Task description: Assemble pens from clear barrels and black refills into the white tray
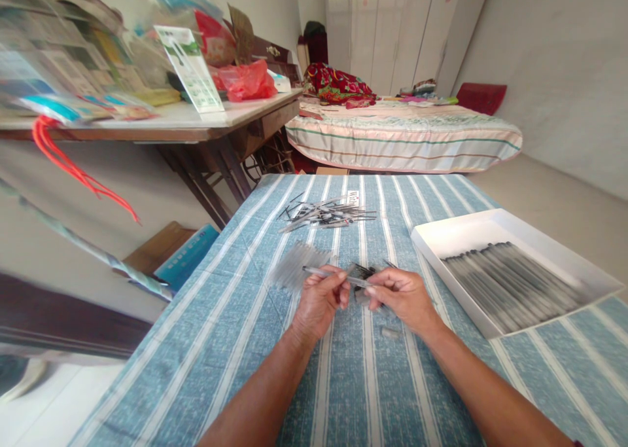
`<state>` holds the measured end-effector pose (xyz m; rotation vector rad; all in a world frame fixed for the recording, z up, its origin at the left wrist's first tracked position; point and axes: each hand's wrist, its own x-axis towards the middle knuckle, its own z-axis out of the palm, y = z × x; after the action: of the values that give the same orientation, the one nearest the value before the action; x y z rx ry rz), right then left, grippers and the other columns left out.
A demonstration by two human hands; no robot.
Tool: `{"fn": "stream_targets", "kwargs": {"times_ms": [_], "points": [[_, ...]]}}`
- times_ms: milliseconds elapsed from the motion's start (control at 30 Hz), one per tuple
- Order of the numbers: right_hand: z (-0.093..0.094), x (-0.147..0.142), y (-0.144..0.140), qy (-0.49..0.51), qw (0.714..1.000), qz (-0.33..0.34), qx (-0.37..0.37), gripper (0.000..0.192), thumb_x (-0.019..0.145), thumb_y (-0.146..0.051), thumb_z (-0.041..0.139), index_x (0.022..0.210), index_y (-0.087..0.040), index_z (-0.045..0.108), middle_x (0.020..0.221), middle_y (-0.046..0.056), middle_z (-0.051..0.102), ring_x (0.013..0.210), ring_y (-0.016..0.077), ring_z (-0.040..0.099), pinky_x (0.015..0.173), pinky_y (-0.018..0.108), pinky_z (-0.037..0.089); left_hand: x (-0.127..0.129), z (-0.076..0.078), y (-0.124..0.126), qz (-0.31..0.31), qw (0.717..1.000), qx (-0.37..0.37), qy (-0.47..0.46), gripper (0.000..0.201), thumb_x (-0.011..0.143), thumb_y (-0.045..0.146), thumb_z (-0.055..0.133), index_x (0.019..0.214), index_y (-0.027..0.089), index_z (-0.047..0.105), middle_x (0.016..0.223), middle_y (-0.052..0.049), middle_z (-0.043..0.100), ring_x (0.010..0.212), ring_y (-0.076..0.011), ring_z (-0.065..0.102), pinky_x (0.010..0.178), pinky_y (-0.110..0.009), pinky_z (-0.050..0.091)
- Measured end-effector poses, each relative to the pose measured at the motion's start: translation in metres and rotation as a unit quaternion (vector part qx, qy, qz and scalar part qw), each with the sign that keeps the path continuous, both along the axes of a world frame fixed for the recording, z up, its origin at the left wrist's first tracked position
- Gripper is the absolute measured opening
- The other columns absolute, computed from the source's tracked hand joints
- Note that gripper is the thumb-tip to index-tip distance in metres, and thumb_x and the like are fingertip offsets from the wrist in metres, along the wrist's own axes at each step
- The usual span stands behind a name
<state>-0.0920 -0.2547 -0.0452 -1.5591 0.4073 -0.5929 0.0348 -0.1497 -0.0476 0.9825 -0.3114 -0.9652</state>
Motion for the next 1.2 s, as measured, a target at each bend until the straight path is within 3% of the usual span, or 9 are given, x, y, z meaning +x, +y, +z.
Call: {"fn": "stream_targets", "kwargs": {"times_ms": [300, 533, 633, 800, 933, 1000, 1067, 1200], "points": [[-0.001, -0.002, 0.004, 0.008, 0.999, -0.009, -0.031, 0.011, 0.07, -0.026, 0.066, 0.072, -0.016, 0.061, 0.054, 0.0, 0.065, 0.049, 0.0143, 0.063, 0.049, 0.024, 0.048, -0.006, 0.003, 0.001, 0.002, 1.0, -0.007, -0.012, 0.021, 0.063, 0.025, 0.069, 0.064, 0.015, 0.051, 0.05, 0.003, 0.056, 0.034, -0.008, 0.046, 0.032, -0.02, 0.034], [0.0, 0.005, 0.001, 0.02, 0.998, 0.003, -0.052, 0.012, 0.071, -0.028, 0.062, 0.072, -0.018, 0.058, 0.052, -0.004, 0.059, 0.043, 0.0104, 0.056, 0.045, 0.021, 0.044, -0.006, 0.0, -0.002, 0.008, 1.0, 0.008, 0.002, 0.021, 0.063, 0.025, 0.07, 0.064, 0.014, 0.052, 0.051, 0.003, 0.055, 0.035, -0.0062, 0.044, 0.033, -0.018, 0.033], [0.007, 0.006, -0.001, 0.063, 0.988, 0.026, -0.141, 0.009, 0.074, -0.026, 0.058, 0.071, -0.018, 0.06, 0.053, -0.005, 0.057, 0.044, 0.0077, 0.051, 0.046, 0.019, 0.041, -0.01, 0.0, -0.005, -0.012, 0.999, 0.022, -0.023, 0.02, 0.063, 0.025, 0.07, 0.065, 0.014, 0.054, 0.051, 0.003, 0.056, 0.034, -0.0062, 0.045, 0.033, -0.018, 0.033], [0.031, -0.003, -0.011, 0.127, 0.938, 0.027, -0.321, 0.013, 0.077, -0.021, 0.051, 0.071, -0.018, 0.062, 0.059, -0.004, 0.059, 0.055, 0.0084, 0.051, 0.056, 0.019, 0.038, -0.016, -0.001, -0.005, -0.065, 0.995, 0.029, -0.067, 0.019, 0.065, 0.028, 0.069, 0.074, 0.014, 0.059, 0.055, 0.002, 0.057, 0.039, -0.0072, 0.047, 0.037, -0.019, 0.035], [0.049, -0.032, -0.05, 0.163, 0.916, -0.076, -0.358, 0.016, 0.079, -0.026, 0.048, 0.077, -0.019, 0.062, 0.063, -0.002, 0.061, 0.059, 0.0113, 0.054, 0.06, 0.021, 0.04, -0.016, -0.003, -0.004, -0.077, 0.982, 0.075, -0.153, 0.023, 0.064, 0.03, 0.07, 0.08, 0.016, 0.061, 0.053, 0.002, 0.057, 0.039, -0.0073, 0.046, 0.039, -0.019, 0.036], [0.052, -0.06, -0.084, 0.21, 0.884, -0.173, -0.381, 0.019, 0.079, -0.028, 0.046, 0.078, -0.019, 0.063, 0.069, 0.0, 0.063, 0.065, 0.0141, 0.057, 0.063, 0.023, 0.041, -0.018, -0.005, -0.004, -0.072, 0.976, 0.098, -0.182, 0.022, 0.063, 0.031, 0.07, 0.077, 0.016, 0.061, 0.051, 0.003, 0.057, 0.037, -0.0072, 0.045, 0.038, -0.018, 0.036], [0.051, -0.095, -0.121, 0.289, 0.818, -0.274, -0.415, 0.02, 0.077, -0.028, 0.047, 0.08, -0.018, 0.065, 0.079, 0.004, 0.066, 0.073, 0.0174, 0.059, 0.067, 0.026, 0.041, -0.02, -0.007, -0.005, -0.069, 0.972, 0.11, -0.197, 0.021, 0.062, 0.032, 0.07, 0.074, 0.017, 0.061, 0.051, 0.004, 0.056, 0.036, -0.0071, 0.045, 0.037, -0.018, 0.035], [0.042, -0.164, -0.181, 0.482, 0.687, -0.37, -0.399, 0.028, 0.078, -0.029, 0.043, 0.086, -0.018, 0.067, 0.09, 0.01, 0.067, 0.081, 0.0233, 0.06, 0.065, 0.029, 0.04, -0.023, -0.008, -0.008, -0.068, 0.966, 0.117, -0.219, 0.017, 0.062, 0.029, 0.069, 0.069, 0.017, 0.061, 0.051, 0.004, 0.056, 0.034, -0.0074, 0.046, 0.034, -0.017, 0.032]]}}
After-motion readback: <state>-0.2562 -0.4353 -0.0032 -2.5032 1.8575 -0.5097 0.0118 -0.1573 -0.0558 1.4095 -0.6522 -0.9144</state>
